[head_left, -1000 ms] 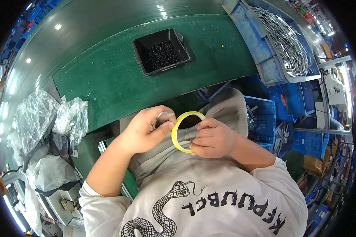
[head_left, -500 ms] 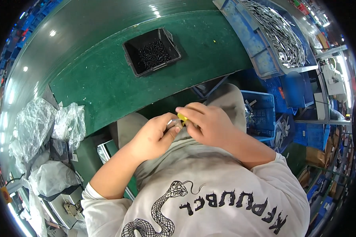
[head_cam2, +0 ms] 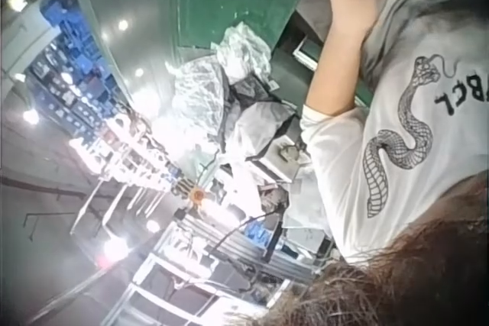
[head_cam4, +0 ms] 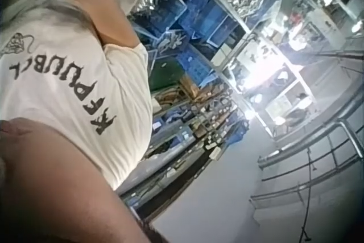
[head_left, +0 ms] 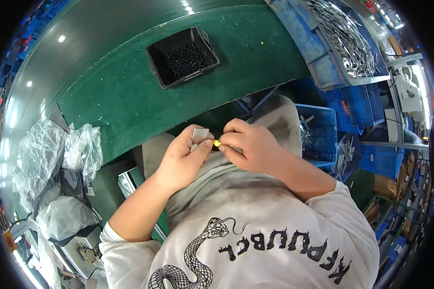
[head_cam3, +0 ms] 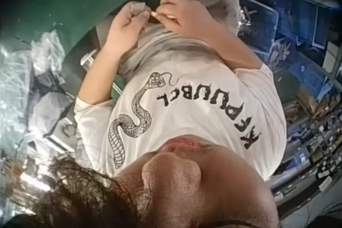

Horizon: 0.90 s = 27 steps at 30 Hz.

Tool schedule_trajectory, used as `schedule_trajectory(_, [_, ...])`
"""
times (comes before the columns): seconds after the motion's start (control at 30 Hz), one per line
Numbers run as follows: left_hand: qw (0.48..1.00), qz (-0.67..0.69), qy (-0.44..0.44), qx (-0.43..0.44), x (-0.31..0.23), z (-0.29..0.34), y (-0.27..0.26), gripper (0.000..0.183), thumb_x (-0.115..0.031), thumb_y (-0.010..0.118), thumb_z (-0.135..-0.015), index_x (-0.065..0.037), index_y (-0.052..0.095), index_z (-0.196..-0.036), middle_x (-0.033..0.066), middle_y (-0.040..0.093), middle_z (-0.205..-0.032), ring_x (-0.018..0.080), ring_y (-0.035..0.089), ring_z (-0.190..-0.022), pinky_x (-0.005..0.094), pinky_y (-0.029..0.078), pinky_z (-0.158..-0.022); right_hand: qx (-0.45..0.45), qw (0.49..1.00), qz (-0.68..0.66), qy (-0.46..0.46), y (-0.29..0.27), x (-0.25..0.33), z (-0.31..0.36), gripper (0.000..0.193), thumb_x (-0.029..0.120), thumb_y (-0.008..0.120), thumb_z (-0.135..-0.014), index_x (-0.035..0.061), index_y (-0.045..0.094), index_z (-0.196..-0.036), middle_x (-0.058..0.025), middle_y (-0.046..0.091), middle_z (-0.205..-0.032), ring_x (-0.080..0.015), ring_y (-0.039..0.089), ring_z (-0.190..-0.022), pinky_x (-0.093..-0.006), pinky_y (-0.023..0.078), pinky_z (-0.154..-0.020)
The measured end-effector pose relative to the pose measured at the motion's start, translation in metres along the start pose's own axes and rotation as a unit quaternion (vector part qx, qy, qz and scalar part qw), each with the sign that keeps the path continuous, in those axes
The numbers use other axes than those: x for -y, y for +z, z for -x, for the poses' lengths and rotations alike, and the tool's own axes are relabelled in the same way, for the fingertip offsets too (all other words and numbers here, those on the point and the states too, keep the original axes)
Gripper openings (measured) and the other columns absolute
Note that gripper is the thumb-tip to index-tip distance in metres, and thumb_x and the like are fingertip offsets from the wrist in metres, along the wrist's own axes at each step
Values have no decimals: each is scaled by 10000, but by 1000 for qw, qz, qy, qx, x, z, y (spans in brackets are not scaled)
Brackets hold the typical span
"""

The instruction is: Applying yellow adhesive tape to small metal components at a factory workbench.

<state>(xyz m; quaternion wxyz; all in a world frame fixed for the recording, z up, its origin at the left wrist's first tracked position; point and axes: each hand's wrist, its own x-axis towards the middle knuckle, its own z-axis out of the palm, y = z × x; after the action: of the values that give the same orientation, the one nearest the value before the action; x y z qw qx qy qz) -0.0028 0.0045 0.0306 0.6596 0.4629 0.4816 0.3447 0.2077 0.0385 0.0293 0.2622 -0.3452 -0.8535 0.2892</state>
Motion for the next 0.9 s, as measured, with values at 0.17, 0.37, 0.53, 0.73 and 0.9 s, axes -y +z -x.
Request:
schedule_trajectory(0.17, [994, 84, -46, -45, -3, -4, -4, 194, -166, 467, -1040, -31, 469, -1180, 36, 565, -785, 95, 519, -642, 251, 434, -579, 6, 999, -45, 14, 0, -5, -2, 44, 82, 676, -844, 55, 669, -878, -71, 586, -894, -213, 570, -593, -327, 458, -539])
schedule_trajectory(0.37, [994, 77, -76, 30, -1, -3, -2, 147, -131, 403, -1042, -26, 481, -1110, 66, 578, -796, 117, 528, -629, 253, 439, -570, 14, 990, -127, 54, -3, -3, -4, 97, 118, 665, -906, 27, 654, -872, -72, 552, -871, -179, 515, -627, -306, 424, -568])
schedule_trajectory(0.53, [998, 3, -49, 47, -3, 0, 2, 140, -110, 387, -1048, -31, 495, -1089, 57, 586, -814, 106, 533, -649, 249, 451, -592, 60, 981, -169, 77, -3, -6, -4, 143, 140, 644, -936, 11, 640, -875, -72, 532, -847, -183, 509, -690, -312, 412, -615])
schedule_trajectory(0.73, [998, -10, -33, 45, -4, 2, 4, 122, -109, 409, -1048, -43, 507, -1077, 35, 586, -829, 85, 524, -656, 234, 443, -596, 70, 977, -178, 93, -2, -6, -5, 155, 140, 624, -952, 5, 637, -876, -62, 521, -833, -173, 489, -697, -310, 402, -615])
schedule_trajectory(0.9, [998, -15, -16, 55, -2, 2, 4, 127, -104, 415, -1049, -37, 518, -1080, 29, 583, -836, 78, 519, -661, 229, 441, -598, 62, 977, -179, 93, -1, -6, -3, 147, 134, 625, -951, 5, 637, -882, -62, 522, -837, -171, 493, -704, -308, 402, -616])
